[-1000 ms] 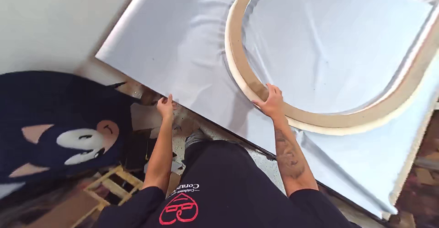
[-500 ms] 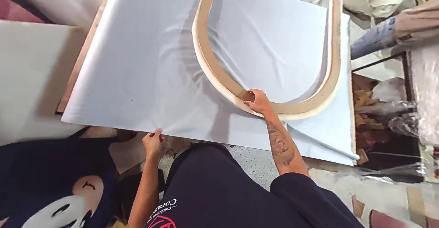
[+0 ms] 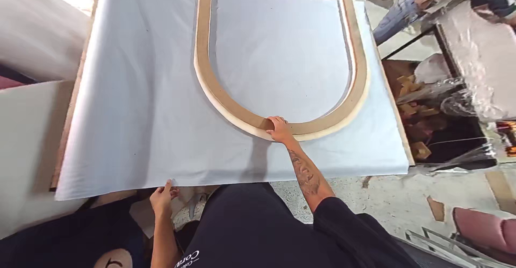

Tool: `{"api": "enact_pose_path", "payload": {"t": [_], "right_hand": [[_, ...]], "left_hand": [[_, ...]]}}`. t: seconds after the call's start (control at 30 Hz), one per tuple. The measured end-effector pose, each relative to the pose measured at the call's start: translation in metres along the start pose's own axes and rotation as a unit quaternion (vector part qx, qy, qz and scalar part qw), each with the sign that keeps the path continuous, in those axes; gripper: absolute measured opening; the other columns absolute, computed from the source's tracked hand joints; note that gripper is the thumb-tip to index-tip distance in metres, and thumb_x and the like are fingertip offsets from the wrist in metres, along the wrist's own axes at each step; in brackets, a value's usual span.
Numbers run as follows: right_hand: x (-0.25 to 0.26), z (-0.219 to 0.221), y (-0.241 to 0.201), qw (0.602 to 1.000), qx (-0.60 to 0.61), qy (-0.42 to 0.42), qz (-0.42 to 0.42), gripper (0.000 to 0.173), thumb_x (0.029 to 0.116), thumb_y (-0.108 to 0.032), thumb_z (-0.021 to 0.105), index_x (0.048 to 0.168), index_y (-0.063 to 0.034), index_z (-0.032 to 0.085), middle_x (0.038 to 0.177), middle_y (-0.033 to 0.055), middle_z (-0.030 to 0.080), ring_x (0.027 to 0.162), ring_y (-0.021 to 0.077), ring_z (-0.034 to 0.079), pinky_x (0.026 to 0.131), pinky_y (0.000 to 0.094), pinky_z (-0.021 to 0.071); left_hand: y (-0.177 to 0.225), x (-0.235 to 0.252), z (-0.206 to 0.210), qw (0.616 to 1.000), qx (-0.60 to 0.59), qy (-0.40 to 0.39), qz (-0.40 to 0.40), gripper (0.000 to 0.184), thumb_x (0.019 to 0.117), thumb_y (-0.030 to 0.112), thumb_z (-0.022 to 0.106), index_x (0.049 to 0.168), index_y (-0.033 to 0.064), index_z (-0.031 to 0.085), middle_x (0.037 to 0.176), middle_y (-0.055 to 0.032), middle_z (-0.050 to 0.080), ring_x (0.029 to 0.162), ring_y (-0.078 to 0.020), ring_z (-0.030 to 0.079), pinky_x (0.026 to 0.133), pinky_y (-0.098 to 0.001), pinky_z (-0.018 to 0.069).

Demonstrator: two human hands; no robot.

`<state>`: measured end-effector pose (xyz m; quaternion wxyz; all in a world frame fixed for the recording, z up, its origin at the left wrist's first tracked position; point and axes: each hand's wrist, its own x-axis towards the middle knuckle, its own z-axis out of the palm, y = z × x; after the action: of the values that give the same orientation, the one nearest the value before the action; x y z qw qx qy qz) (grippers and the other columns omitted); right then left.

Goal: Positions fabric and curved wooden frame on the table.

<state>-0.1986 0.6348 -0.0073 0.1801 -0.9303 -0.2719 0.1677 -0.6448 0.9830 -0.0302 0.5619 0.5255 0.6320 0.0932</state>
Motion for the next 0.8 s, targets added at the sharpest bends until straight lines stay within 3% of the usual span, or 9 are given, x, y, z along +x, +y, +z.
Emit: {"api": "enact_pose_path", "payload": {"t": [0.13, 0.23, 0.33, 0.4, 0.5, 0.57, 0.7, 0.8], "right_hand": [[-0.007, -0.017, -0.013, 1.0, 0.005, 0.027, -0.008, 0.059, 0.0857, -0.025, 0.077, 0.141, -0.0151, 0.06, 0.136, 0.0136, 0.063, 0.133, 0.0347, 0.053, 0.113, 0.0602, 0.0369], [-0.012, -0.017, -0.007, 0.999, 0.006, 0.035, -0.008, 0.059, 0.0864, -0.029, 0.077, 0.142, -0.0187, 0.059, 0.138, 0.0094, 0.062, 0.133, 0.031, 0.053, 0.114, 0.058, 0.0369], [-0.008, 0.006, 0.015, 1.0, 0.002, 0.0, -0.013, 0.065, 0.0856, -0.033, 0.076, 0.145, -0.0192, 0.056, 0.142, 0.0108, 0.059, 0.135, 0.0343, 0.051, 0.113, 0.0629, 0.0349], [0.0, -0.002, 0.014, 0.999, -0.009, -0.002, -0.032, 0.063, 0.0848, -0.033, 0.078, 0.142, -0.0169, 0.058, 0.138, 0.0123, 0.061, 0.132, 0.0354, 0.052, 0.111, 0.0629, 0.037], [-0.016, -0.029, -0.002, 0.999, -0.001, 0.002, -0.032, 0.061, 0.0862, -0.028, 0.077, 0.142, -0.014, 0.058, 0.137, 0.0146, 0.061, 0.132, 0.0365, 0.052, 0.112, 0.0628, 0.0356], [-0.025, -0.046, 0.002, 0.999, 0.022, 0.027, -0.034, 0.06, 0.086, -0.026, 0.077, 0.142, -0.0153, 0.059, 0.137, 0.0139, 0.062, 0.132, 0.0356, 0.053, 0.113, 0.0631, 0.035], [-0.038, 0.001, 0.043, 0.999, 0.022, 0.028, -0.02, 0.063, 0.0846, -0.029, 0.077, 0.143, -0.0164, 0.059, 0.139, 0.0142, 0.061, 0.134, 0.037, 0.051, 0.114, 0.0662, 0.032], [-0.042, -0.005, 0.038, 0.998, 0.011, 0.041, -0.036, 0.058, 0.0869, -0.029, 0.075, 0.141, -0.0162, 0.06, 0.138, 0.0127, 0.061, 0.133, 0.0351, 0.052, 0.114, 0.063, 0.0336]], "left_hand": [[0.015, 0.002, -0.012, 0.998, -0.031, 0.057, 0.022, 0.059, 0.1038, 0.048, 0.057, 0.13, -0.0042, 0.056, 0.102, -0.0208, 0.07, 0.077, -0.0269, 0.074, 0.071, -0.0465, 0.0643], [0.019, 0.013, -0.026, 0.991, -0.062, 0.113, 0.049, 0.057, 0.1036, 0.045, 0.059, 0.136, -0.0021, 0.053, 0.113, -0.0216, 0.068, 0.083, -0.027, 0.074, 0.074, -0.0458, 0.0642], [0.031, 0.031, -0.038, 0.985, -0.033, 0.148, 0.079, 0.068, 0.0999, 0.048, 0.064, 0.144, -0.0004, 0.045, 0.123, -0.0237, 0.063, 0.088, -0.0281, 0.072, 0.077, -0.0481, 0.0631], [0.043, 0.04, -0.042, 0.98, -0.022, 0.171, 0.098, 0.07, 0.0988, 0.047, 0.066, 0.145, -0.0006, 0.044, 0.122, -0.0235, 0.062, 0.086, -0.0263, 0.071, 0.075, -0.0471, 0.0628], [0.046, 0.045, -0.059, 0.974, -0.039, 0.195, 0.11, 0.047, 0.102, 0.029, 0.064, 0.133, -0.0042, 0.053, 0.108, -0.0182, 0.065, 0.075, -0.0186, 0.07, 0.071, -0.0395, 0.0629], [0.043, 0.049, -0.063, 0.971, -0.048, 0.21, 0.103, 0.04, 0.1014, 0.024, 0.065, 0.129, -0.0047, 0.056, 0.105, -0.0184, 0.066, 0.075, -0.0201, 0.069, 0.072, -0.0412, 0.0623], [0.035, 0.05, -0.066, 0.976, -0.048, 0.197, 0.077, 0.043, 0.1025, 0.026, 0.063, 0.132, -0.0041, 0.055, 0.109, -0.0199, 0.066, 0.079, -0.0217, 0.07, 0.073, -0.0421, 0.0627], [0.025, 0.043, -0.06, 0.98, -0.097, 0.166, 0.057, 0.048, 0.1044, 0.032, 0.061, 0.137, -0.002, 0.051, 0.109, -0.0184, 0.066, 0.08, -0.0209, 0.071, 0.074, -0.0405, 0.0626]]}}
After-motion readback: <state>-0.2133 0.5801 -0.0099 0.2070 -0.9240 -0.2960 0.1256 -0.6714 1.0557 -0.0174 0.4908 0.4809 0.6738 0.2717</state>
